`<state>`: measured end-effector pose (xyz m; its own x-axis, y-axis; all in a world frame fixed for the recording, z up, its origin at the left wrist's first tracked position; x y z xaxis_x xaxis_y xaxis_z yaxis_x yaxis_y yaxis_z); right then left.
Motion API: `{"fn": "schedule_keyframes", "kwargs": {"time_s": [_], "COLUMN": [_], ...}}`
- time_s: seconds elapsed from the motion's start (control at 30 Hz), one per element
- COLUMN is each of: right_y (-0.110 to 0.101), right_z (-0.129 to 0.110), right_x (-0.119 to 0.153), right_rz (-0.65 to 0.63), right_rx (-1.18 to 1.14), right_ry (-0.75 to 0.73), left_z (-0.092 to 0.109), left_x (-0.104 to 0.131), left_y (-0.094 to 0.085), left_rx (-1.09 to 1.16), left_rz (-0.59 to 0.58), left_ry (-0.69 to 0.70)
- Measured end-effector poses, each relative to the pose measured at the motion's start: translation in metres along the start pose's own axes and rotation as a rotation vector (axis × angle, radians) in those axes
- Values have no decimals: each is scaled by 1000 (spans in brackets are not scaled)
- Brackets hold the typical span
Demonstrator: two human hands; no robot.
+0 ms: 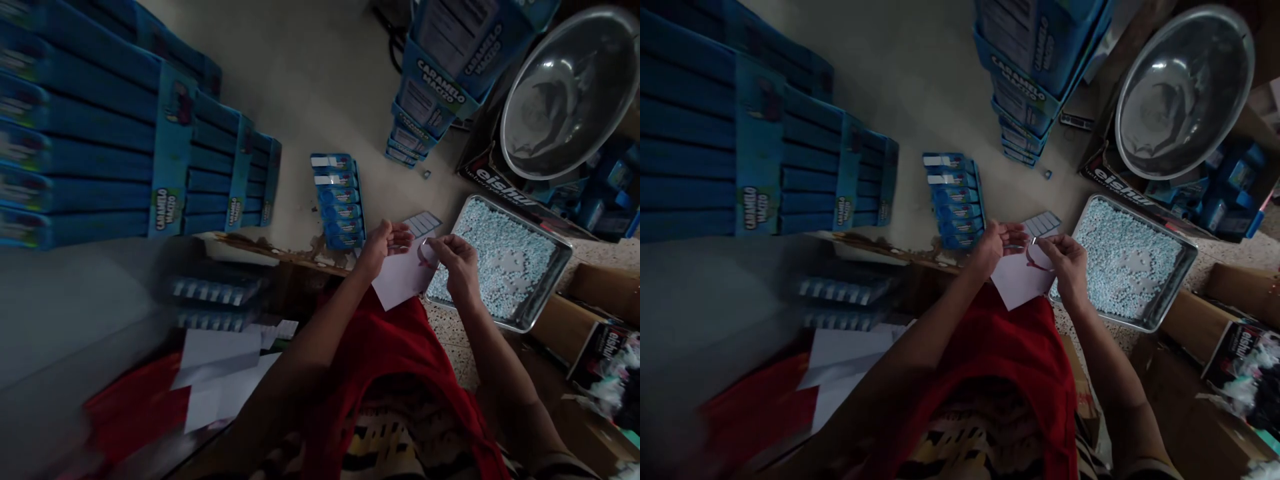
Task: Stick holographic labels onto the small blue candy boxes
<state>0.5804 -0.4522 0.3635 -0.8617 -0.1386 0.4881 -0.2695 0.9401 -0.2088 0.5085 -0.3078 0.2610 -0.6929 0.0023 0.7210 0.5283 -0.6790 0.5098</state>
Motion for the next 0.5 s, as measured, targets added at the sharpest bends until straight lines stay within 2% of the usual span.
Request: {"fn": "schedule_keyframes", "kwargs": {"time_s": [0.1,0.23,0.37,0.5], "right_y": [11,26,40,59], "right_z": [-9,-13,-6,-11], "right_x": [0,-2,-4,14], "right_rz": [36,52,71,17], "right_rx": [226,421,502,563], "right_ry": [-116,-248,-223,-200], "left_z": [8,18,25,23], "left_x": [28,44,50,53], "left_y": [7,11,-7,-30], "left_rx": [104,163,365,331], "left_rz": [-77,-82,-144,-155], "left_ry": [-3,-79,-135,-241]}}
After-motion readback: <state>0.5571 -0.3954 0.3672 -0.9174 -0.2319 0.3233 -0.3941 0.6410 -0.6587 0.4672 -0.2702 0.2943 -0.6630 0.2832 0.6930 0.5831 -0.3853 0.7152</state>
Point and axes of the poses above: each hand's wrist, its own x-axis away from the middle knuckle, its own y-axis out of the palm, z = x × y, the point moved 4 cm from there along -x, towards the middle knuckle, and after that the axes turned 5 degrees about -y, right-handed, at the moved point
